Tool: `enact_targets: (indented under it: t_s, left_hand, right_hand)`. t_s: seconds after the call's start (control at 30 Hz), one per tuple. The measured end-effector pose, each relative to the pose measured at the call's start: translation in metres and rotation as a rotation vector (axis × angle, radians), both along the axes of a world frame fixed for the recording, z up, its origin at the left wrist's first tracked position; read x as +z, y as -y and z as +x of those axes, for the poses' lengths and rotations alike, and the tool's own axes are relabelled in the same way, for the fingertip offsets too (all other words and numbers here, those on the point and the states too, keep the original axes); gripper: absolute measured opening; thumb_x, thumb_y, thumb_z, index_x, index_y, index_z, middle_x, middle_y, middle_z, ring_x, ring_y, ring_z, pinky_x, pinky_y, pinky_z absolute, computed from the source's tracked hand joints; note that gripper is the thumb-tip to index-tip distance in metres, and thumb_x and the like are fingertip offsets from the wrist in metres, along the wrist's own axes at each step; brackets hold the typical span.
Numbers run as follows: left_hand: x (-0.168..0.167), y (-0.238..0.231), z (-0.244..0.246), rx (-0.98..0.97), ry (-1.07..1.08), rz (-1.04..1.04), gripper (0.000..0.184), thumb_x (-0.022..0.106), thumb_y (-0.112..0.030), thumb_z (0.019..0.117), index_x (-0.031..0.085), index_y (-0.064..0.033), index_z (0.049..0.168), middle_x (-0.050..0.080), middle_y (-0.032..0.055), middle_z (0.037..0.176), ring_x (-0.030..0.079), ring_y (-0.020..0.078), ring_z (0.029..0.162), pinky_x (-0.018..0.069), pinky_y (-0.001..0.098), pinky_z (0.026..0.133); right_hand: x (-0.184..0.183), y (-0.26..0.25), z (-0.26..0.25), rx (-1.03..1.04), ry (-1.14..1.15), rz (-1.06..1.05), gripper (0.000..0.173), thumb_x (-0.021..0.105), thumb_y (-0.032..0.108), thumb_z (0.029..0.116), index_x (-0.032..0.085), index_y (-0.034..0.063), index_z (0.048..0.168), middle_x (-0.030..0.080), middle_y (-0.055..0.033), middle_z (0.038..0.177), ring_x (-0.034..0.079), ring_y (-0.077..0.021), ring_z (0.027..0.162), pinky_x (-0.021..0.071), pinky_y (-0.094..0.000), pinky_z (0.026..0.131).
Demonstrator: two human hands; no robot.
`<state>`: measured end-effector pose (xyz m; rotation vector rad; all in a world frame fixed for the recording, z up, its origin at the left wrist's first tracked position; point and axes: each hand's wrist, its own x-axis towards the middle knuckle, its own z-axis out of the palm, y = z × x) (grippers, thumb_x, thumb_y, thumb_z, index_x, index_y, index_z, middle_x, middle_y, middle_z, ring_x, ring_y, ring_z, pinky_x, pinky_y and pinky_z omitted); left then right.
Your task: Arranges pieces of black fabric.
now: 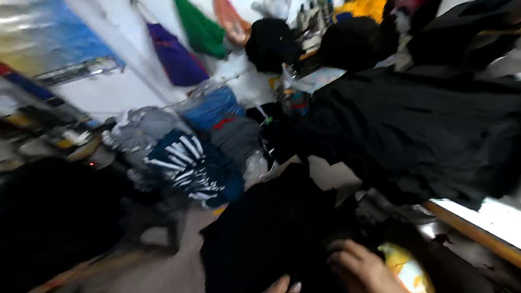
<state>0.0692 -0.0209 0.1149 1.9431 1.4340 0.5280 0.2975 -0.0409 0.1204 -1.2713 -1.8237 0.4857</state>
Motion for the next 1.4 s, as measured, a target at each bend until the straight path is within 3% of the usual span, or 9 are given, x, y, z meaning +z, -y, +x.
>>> enact_targets:
  t_s: [0.17,0.63,0.77,0.87,0.97,1.07,1.17,1.3,1.4]
  left_hand:
    - [0.010,0.002,-0.005,0.072,0.068,-0.021,0.025,0.061,-0.012,0.0983,0.071,0.0107,0.094,0.070,0.0195,0.085,0.069,0.0258,0.082,0.0546,0.0442,0.082]
    - [0.004,0.012,-0.007,-0.014,0.056,0.068,0.021,0.063,-0.008,0.0961,0.071,0.0104,0.090,0.071,0.0186,0.084,0.069,0.0218,0.078,0.0560,0.0354,0.078]
    - [-0.005,0.018,-0.009,-0.046,0.087,0.054,0.025,0.061,-0.012,0.0978,0.070,0.0107,0.091,0.070,0.0193,0.086,0.068,0.0226,0.080,0.0556,0.0359,0.078]
    - [-0.003,0.020,-0.010,-0.124,0.042,0.063,0.052,0.064,-0.035,0.0962,0.067,0.0159,0.106,0.070,0.0272,0.103,0.071,0.0360,0.099,0.0556,0.0485,0.090]
    - [0.008,0.011,-0.002,-0.018,-0.101,0.152,0.038,0.073,-0.025,0.0907,0.068,0.0125,0.096,0.071,0.0252,0.095,0.072,0.0383,0.092,0.0581,0.0519,0.084]
    - [0.027,-0.003,0.003,0.106,-0.104,0.061,0.029,0.063,-0.014,0.0976,0.071,0.0134,0.102,0.073,0.0253,0.096,0.072,0.0330,0.095,0.0543,0.0437,0.091]
    - [0.002,-0.008,-0.010,0.086,0.012,0.181,0.028,0.063,-0.021,0.0962,0.069,0.0064,0.092,0.069,0.0160,0.082,0.069,0.0223,0.080,0.0559,0.0382,0.076]
    - [0.004,-0.001,-0.007,0.067,-0.009,0.065,0.030,0.064,-0.018,0.0966,0.069,0.0110,0.099,0.071,0.0221,0.091,0.071,0.0312,0.090,0.0554,0.0461,0.085]
    - [0.001,0.005,-0.007,0.050,-0.017,0.050,0.031,0.064,-0.018,0.0973,0.069,0.0125,0.099,0.071,0.0235,0.093,0.071,0.0338,0.092,0.0555,0.0482,0.086]
  right_hand:
    - [-0.014,-0.001,0.023,0.037,0.097,-0.012,0.013,0.064,0.009,0.0966,0.074,0.0024,0.099,0.074,-0.0170,0.103,0.073,-0.0304,0.094,0.0604,-0.0427,0.083]
    - [-0.016,0.009,-0.036,0.654,0.516,-0.595,0.022,0.054,0.007,0.1023,0.070,-0.0059,0.110,0.068,-0.0283,0.113,0.069,-0.0485,0.096,0.0534,-0.0639,0.079]
    - [-0.015,0.003,-0.032,0.470,0.380,-0.260,0.010,0.066,0.006,0.0928,0.072,-0.0017,0.091,0.070,-0.0228,0.091,0.071,-0.0403,0.072,0.0570,-0.0557,0.059]
    - [-0.003,-0.016,-0.033,0.344,0.327,-0.011,0.006,0.071,0.009,0.0885,0.070,0.0031,0.085,0.066,-0.0155,0.082,0.069,-0.0305,0.065,0.0573,-0.0447,0.052]
    - [0.002,-0.031,-0.041,0.271,0.269,0.091,0.007,0.067,0.010,0.0914,0.070,0.0046,0.087,0.067,-0.0133,0.083,0.070,-0.0273,0.069,0.0591,-0.0398,0.056]
    - [0.017,-0.025,-0.043,0.293,0.094,0.059,0.018,0.055,0.011,0.1039,0.071,0.0023,0.103,0.073,-0.0193,0.105,0.074,-0.0308,0.094,0.0612,-0.0414,0.077]
    - [-0.013,-0.010,-0.043,0.395,0.100,0.197,0.015,0.057,0.015,0.1019,0.070,0.0094,0.097,0.070,-0.0088,0.088,0.070,-0.0200,0.074,0.0582,-0.0322,0.062]
    - [-0.041,0.013,-0.031,0.526,0.430,-0.299,0.013,0.066,0.010,0.0938,0.074,-0.0002,0.099,0.070,-0.0233,0.097,0.071,-0.0411,0.074,0.0573,-0.0573,0.059]
    - [-0.032,0.016,-0.029,0.485,0.498,-0.373,0.012,0.066,0.007,0.0932,0.073,-0.0017,0.097,0.070,-0.0255,0.096,0.071,-0.0438,0.076,0.0568,-0.0584,0.061]
